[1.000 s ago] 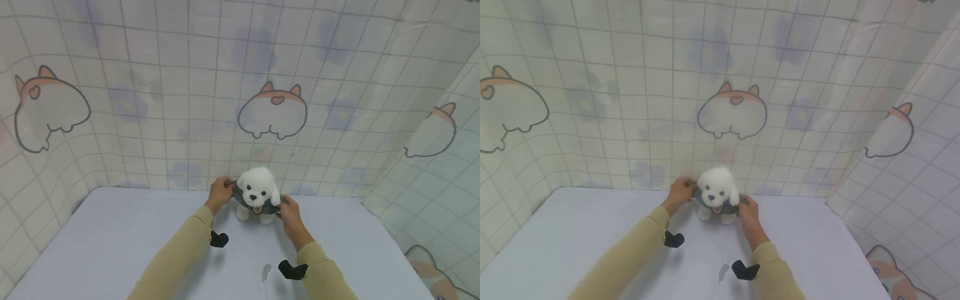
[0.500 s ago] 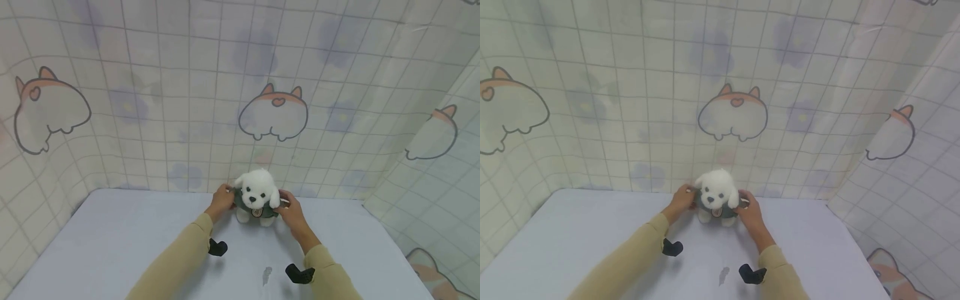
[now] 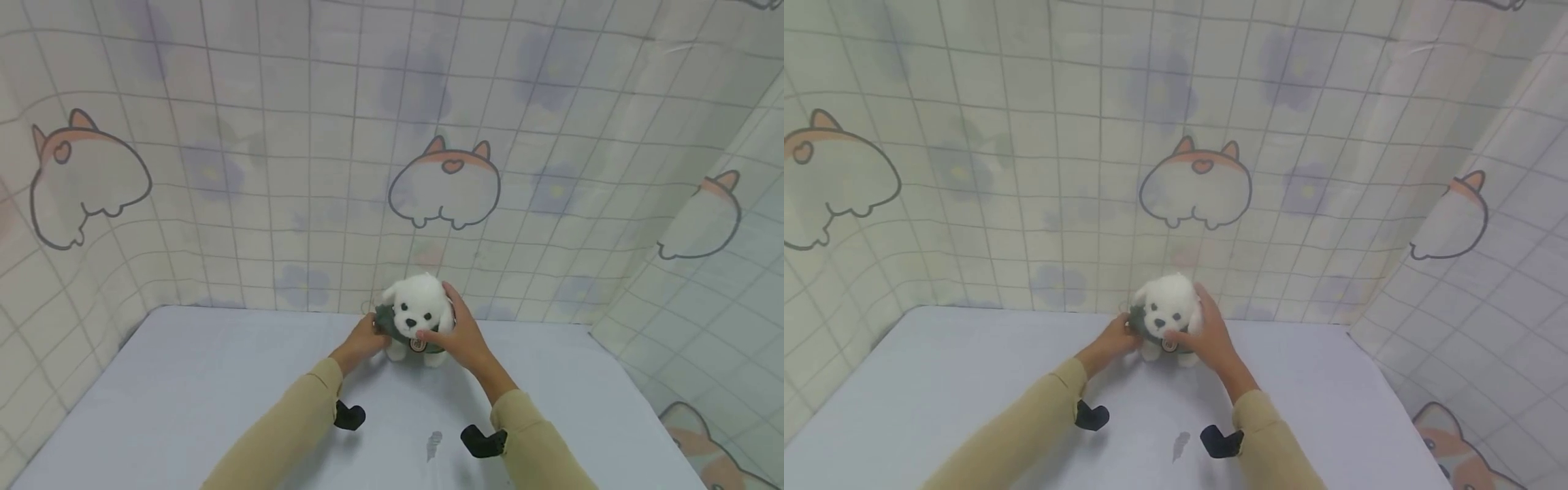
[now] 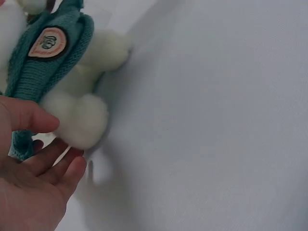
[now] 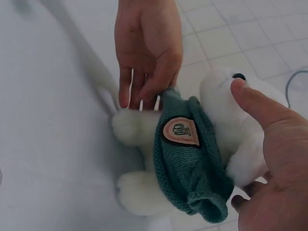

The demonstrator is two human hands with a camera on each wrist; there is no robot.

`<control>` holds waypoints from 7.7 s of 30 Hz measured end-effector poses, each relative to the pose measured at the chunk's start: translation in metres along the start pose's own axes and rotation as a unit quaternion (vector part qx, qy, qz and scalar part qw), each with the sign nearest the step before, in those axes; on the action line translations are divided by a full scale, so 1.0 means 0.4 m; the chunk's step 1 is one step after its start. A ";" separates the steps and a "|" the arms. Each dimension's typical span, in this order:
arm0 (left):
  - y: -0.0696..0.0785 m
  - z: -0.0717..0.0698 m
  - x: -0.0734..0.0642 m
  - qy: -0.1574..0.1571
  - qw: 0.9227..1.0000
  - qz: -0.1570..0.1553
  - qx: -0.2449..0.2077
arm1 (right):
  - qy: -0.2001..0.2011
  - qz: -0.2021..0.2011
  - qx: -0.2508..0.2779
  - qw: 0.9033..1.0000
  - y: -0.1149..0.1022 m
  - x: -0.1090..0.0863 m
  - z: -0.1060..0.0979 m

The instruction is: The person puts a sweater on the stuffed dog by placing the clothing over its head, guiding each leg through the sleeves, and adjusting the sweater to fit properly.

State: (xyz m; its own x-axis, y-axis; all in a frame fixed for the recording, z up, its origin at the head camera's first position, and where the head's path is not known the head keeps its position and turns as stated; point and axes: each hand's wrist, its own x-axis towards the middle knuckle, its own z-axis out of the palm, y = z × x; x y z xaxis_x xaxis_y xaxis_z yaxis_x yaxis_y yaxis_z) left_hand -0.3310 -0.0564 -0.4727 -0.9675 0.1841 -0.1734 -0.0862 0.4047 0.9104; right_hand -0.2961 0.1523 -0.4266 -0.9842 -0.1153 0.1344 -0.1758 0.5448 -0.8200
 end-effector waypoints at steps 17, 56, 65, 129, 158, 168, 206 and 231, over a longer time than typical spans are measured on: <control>-0.016 0.055 0.018 0.035 0.999 0.008 0.022 | 0.042 -0.026 -0.026 0.998 -0.061 0.024 -0.005; 0.044 -0.061 -0.103 0.045 0.985 0.166 0.005 | -0.073 0.146 0.136 0.977 0.080 -0.081 -0.033; 0.052 -0.060 -0.143 0.028 0.982 0.176 0.055 | -0.089 0.133 0.080 0.984 0.068 -0.086 -0.026; 0.048 -0.073 -0.187 0.055 0.970 0.215 0.101 | -0.082 0.025 -0.137 0.987 -0.050 0.000 0.030; 0.044 -0.025 -0.154 0.069 0.973 0.202 0.084 | -0.041 -0.035 -0.007 0.999 0.016 -0.028 0.093; 0.043 -0.018 -0.148 0.004 0.979 0.198 0.057 | -0.011 -0.035 0.008 0.999 0.010 -0.035 0.099; -0.011 -0.032 -0.145 0.097 0.983 0.107 0.116 | 0.026 -0.064 -0.053 0.996 -0.001 -0.041 0.110; 0.054 -0.058 -0.165 0.045 0.964 0.217 0.147 | -0.022 -0.088 -0.083 0.992 -0.005 -0.066 0.098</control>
State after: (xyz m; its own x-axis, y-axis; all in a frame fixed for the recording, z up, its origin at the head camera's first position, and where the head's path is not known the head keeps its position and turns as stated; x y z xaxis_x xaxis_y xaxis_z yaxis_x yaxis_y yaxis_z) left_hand -0.2743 -0.0804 -0.4328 -0.9150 0.3204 0.2453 0.3899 0.5454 0.7420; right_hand -0.2690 0.1218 -0.4504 -0.9370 -0.2541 0.2399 -0.3489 0.6422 -0.6825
